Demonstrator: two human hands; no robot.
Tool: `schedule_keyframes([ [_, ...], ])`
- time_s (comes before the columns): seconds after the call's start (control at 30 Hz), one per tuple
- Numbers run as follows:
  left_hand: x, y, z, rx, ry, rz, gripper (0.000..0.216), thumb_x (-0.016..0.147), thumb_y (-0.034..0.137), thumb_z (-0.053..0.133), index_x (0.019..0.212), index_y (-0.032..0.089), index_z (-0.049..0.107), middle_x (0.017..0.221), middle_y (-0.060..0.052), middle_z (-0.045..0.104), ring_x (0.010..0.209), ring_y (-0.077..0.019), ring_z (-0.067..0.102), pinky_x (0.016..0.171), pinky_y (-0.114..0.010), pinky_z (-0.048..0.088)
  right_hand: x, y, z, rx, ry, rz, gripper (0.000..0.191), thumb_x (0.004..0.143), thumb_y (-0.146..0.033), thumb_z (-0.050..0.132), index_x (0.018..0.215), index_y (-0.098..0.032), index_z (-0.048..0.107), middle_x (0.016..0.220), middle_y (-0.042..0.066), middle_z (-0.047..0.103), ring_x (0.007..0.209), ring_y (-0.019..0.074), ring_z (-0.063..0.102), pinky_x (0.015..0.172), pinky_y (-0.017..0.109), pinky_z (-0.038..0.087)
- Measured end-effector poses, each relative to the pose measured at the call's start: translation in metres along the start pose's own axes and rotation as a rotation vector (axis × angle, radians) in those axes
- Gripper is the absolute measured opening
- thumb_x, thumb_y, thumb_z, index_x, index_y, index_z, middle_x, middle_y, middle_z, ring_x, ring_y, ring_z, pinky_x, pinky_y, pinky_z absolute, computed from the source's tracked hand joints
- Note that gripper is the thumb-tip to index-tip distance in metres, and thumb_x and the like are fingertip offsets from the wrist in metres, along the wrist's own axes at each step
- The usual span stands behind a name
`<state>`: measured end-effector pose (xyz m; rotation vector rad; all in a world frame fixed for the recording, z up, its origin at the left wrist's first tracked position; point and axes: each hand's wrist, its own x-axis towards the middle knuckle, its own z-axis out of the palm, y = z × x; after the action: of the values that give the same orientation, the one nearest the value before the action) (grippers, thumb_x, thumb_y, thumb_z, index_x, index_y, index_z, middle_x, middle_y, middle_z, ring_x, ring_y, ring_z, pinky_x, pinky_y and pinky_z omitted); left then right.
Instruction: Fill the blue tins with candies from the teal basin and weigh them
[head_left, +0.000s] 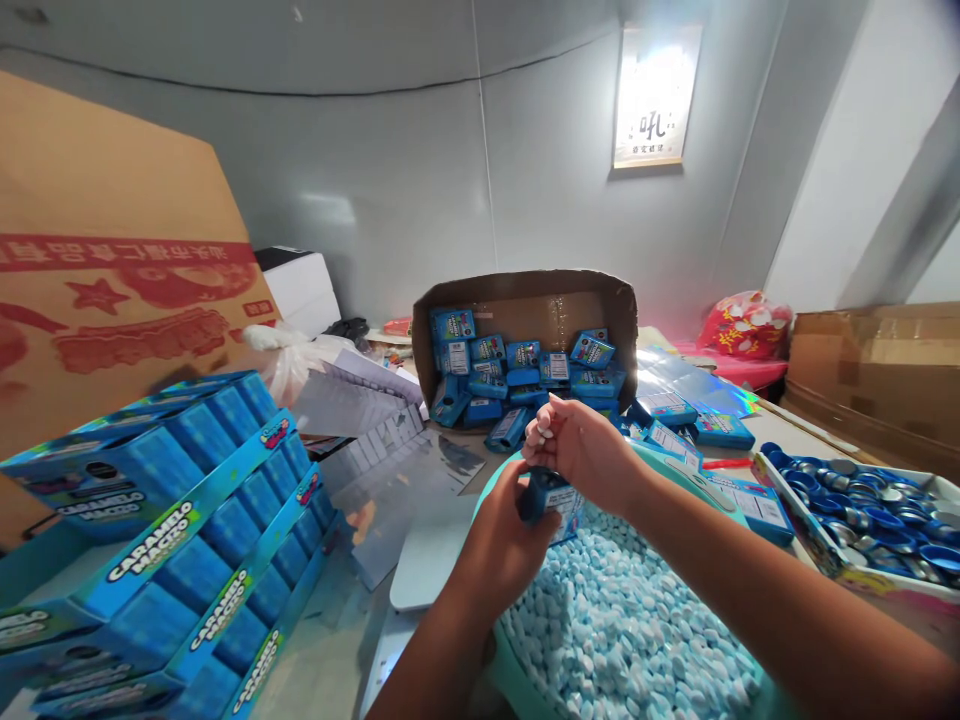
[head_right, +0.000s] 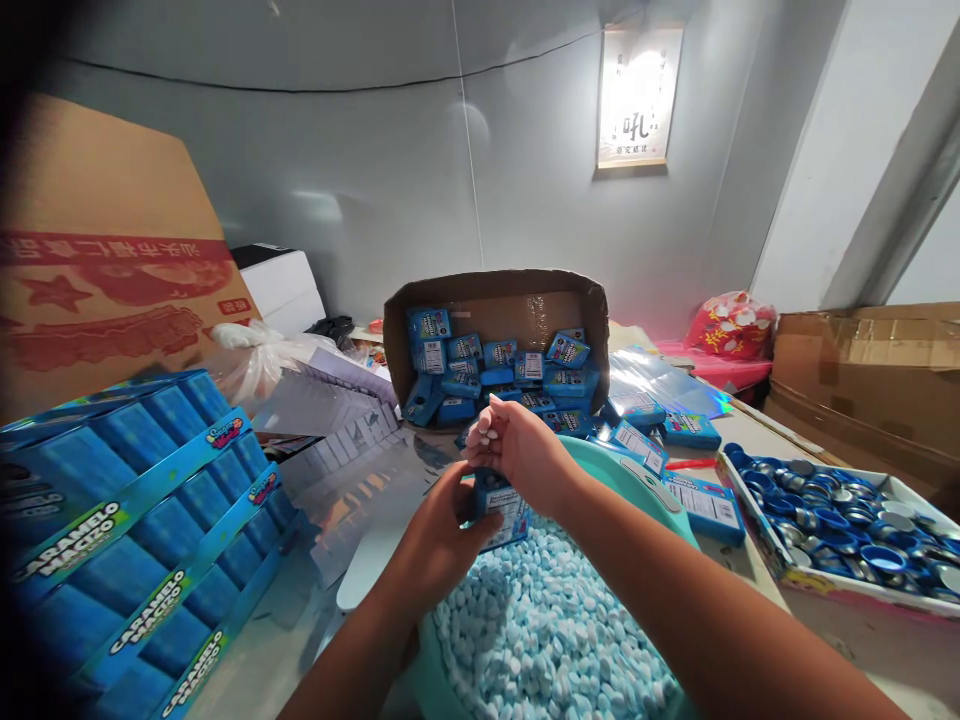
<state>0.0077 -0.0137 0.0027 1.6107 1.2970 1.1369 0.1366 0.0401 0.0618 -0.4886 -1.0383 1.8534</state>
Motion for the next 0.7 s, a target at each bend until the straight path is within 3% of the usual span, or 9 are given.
schedule_keyframes([
  [0.7,-0.0007,0.0066,-0.0001,0.002,0.024,0.001,0.040,0.074,0.011,0.062,0.112,0.022,0.055,0.086,0.001,0.069,0.075,-0.0159,0.065,0.068,-0.027,0.047,-0.0013,0.0001,0.0032,-0.120,-0.008,-0.004,0.038,0.081,-0.054,0.065,0.070,-0.018,0.061,0.069,0.002,0.064,0.069,0.0161,0.062,0.078,0.033,0.048],
])
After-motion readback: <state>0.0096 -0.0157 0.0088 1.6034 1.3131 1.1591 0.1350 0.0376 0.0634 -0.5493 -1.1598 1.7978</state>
